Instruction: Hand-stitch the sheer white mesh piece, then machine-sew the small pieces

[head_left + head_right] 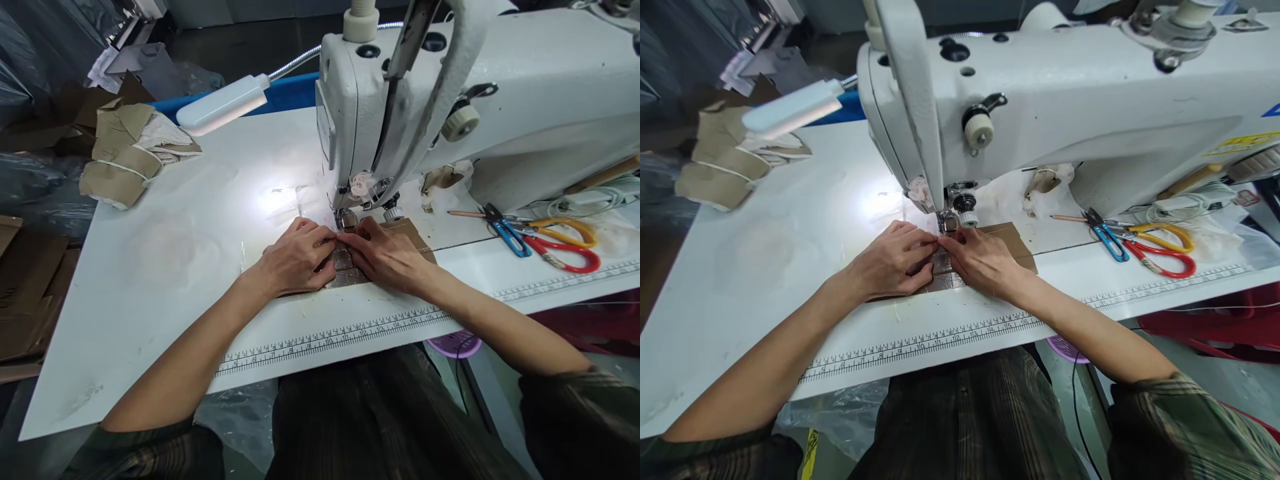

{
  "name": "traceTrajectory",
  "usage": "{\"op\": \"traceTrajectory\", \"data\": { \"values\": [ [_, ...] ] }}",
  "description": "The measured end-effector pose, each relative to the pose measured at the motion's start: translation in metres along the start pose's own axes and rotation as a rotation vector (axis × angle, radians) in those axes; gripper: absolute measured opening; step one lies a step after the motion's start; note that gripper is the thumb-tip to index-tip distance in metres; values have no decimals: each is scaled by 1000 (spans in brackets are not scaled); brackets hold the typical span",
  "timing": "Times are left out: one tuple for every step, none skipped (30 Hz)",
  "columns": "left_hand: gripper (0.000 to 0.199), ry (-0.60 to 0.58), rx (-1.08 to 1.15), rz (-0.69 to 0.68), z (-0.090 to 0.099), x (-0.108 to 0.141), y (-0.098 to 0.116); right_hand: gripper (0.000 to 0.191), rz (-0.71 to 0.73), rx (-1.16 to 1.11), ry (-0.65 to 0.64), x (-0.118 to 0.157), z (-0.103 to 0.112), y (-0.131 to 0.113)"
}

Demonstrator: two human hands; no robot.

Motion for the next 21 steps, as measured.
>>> {"op": "traceTrajectory", "data": {
  "values": [
    [26, 0, -7, 6, 0, 0, 0, 37, 1, -1, 3, 0, 0, 0],
    [27, 2, -16, 12, 0, 0, 0, 37, 4, -4, 6, 0, 1, 0],
    [28, 6, -26, 16, 0, -1, 0, 37, 4, -7, 7, 0, 1, 0],
    [28, 10, -37, 20, 0, -1, 0, 37, 2, -9, 4, 0, 2, 0],
    [29, 14, -48, 23, 0, -1, -1, 37, -4, -8, -4, -1, 2, 1],
    [29, 17, -59, 25, -1, -1, -1, 37, -13, -7, -15, -1, 2, 1],
    [30, 21, -68, 27, -1, -2, -2, 37, -23, -4, -27, -1, 3, 1],
    [30, 27, -76, 30, -1, -2, -2, 37, -32, -1, -37, -1, 3, 1],
    [30, 35, -82, 34, -2, -2, -3, 38, -38, 2, -45, -2, 4, 1],
    [31, 43, -85, 37, -2, -3, -4, 38, -41, 4, -51, -2, 4, 1],
    [31, 50, -87, 40, -2, -3, -5, 38, -41, 7, -56, -2, 5, 1],
    [31, 51, -88, 43, -3, -3, -5, 38, -40, 13, -65, -3, 5, 1],
    [31, 49, -90, 45, -3, -3, -6, 38, -41, 21, -78, -4, 6, 0],
    [32, 45, -94, 47, -4, -4, -7, 39, -44, 31, -93, -5, 7, 0],
    [32, 38, -99, 51, -4, -4, -7, 39, -49, 41, -111, -6, 7, -1],
    [32, 30, -104, 54, -5, -4, -8, 39, -56, 49, -128, -8, 8, -1],
    [32, 24, -109, 58, -5, -4, -9, 39, -62, 53, -144, -9, 8, -2],
    [33, 18, -114, 62, -5, -5, -9, 40, -67, 52, -156, -11, 9, -2],
    [33, 13, -117, 66, -6, -5, -10, 40, -69, 43, -162, -12, 9, -1],
    [33, 8, -118, 70, -6, -5, -10, 40, -66, 26, -160, -12, 9, -1],
    [34, 5, -117, 74, -6, -5, -10, 40, -63, 1, -147, -12, 9, 1]
  ]
}}
Point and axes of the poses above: each hand's wrist, its own x-axis away from the middle knuckle, its own z-axis out of the back of the hand, y = z × x, the point moved 3 cm from there along -x, towards the middle knuckle, and after that the axes turned 6 degrees about z, right-handed, at the moved point
